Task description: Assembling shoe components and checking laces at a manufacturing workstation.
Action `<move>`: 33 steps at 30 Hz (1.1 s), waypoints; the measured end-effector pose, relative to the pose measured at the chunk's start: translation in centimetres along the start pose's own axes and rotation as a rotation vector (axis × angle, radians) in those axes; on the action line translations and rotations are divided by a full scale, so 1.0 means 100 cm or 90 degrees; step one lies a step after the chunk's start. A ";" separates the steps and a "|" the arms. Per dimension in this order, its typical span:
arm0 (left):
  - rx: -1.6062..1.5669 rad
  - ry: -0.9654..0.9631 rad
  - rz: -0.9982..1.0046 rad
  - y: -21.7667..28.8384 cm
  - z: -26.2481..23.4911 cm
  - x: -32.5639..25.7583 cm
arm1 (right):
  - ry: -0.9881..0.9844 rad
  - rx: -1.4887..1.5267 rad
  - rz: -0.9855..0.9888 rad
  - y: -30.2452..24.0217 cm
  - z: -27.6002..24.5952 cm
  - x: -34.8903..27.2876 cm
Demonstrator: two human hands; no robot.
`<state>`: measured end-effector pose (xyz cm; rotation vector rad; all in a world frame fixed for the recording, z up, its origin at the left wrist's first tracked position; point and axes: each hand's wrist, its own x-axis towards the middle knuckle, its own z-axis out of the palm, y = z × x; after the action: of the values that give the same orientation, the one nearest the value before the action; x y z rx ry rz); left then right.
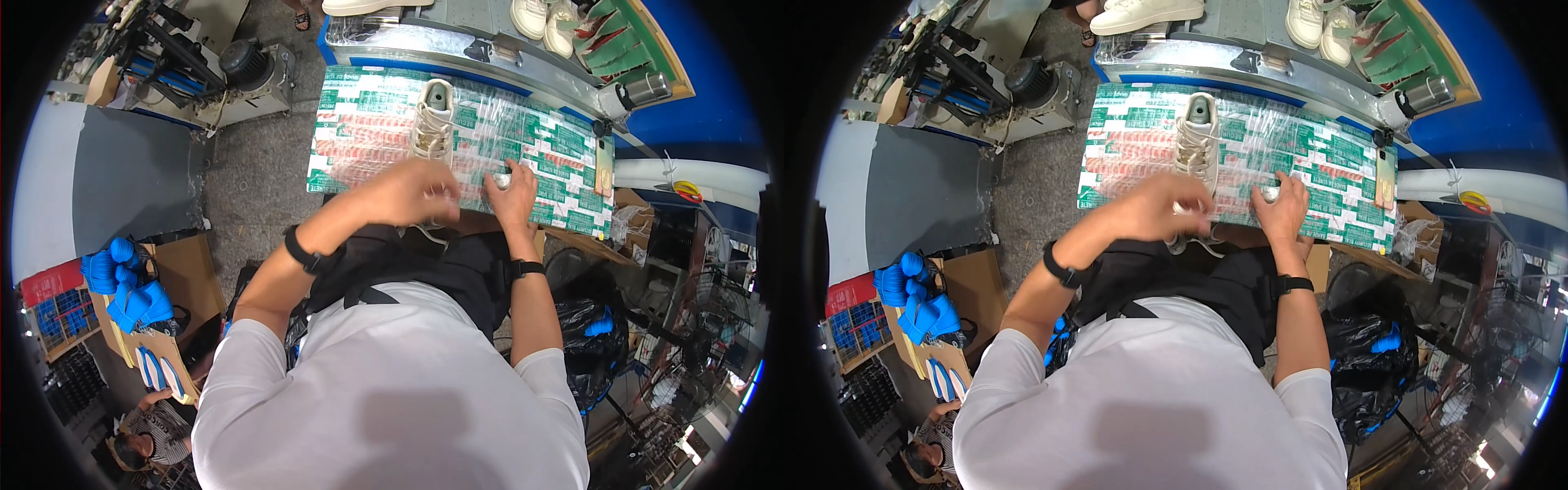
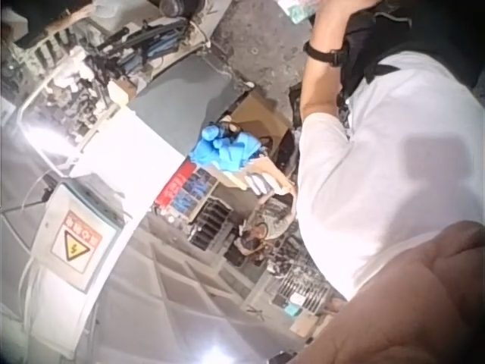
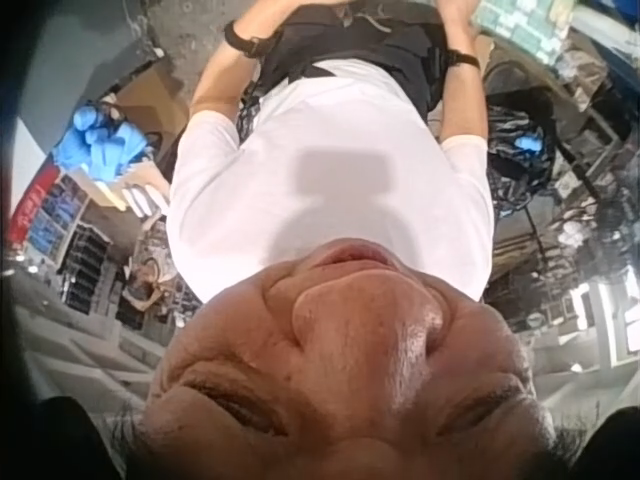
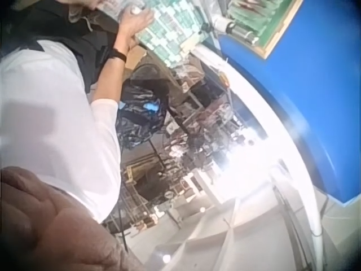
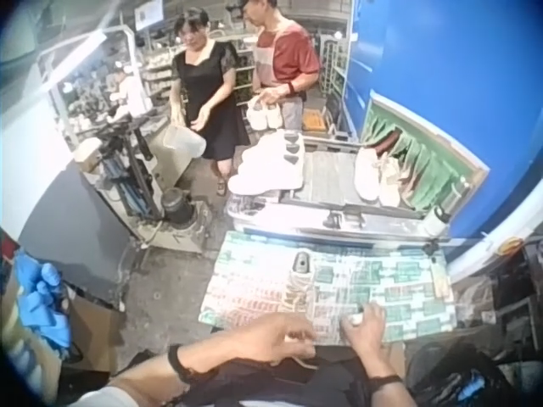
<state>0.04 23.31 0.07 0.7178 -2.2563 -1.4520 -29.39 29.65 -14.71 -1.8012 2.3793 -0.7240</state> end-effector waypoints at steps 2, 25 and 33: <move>0.044 0.243 -0.080 -0.040 -0.005 0.018 | 0.006 -0.006 -0.002 0.000 0.001 0.002; -0.618 0.276 -0.048 -0.040 -0.039 0.032 | -0.014 0.319 -0.129 -0.122 -0.024 0.046; -0.027 0.437 -0.113 -0.107 -0.026 0.039 | 0.075 0.206 -0.170 -0.130 -0.001 0.054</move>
<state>0.66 15.47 -8.53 1.2072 -1.6586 -1.0858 -19.52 22.10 -8.18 -1.9928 1.9548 -1.1965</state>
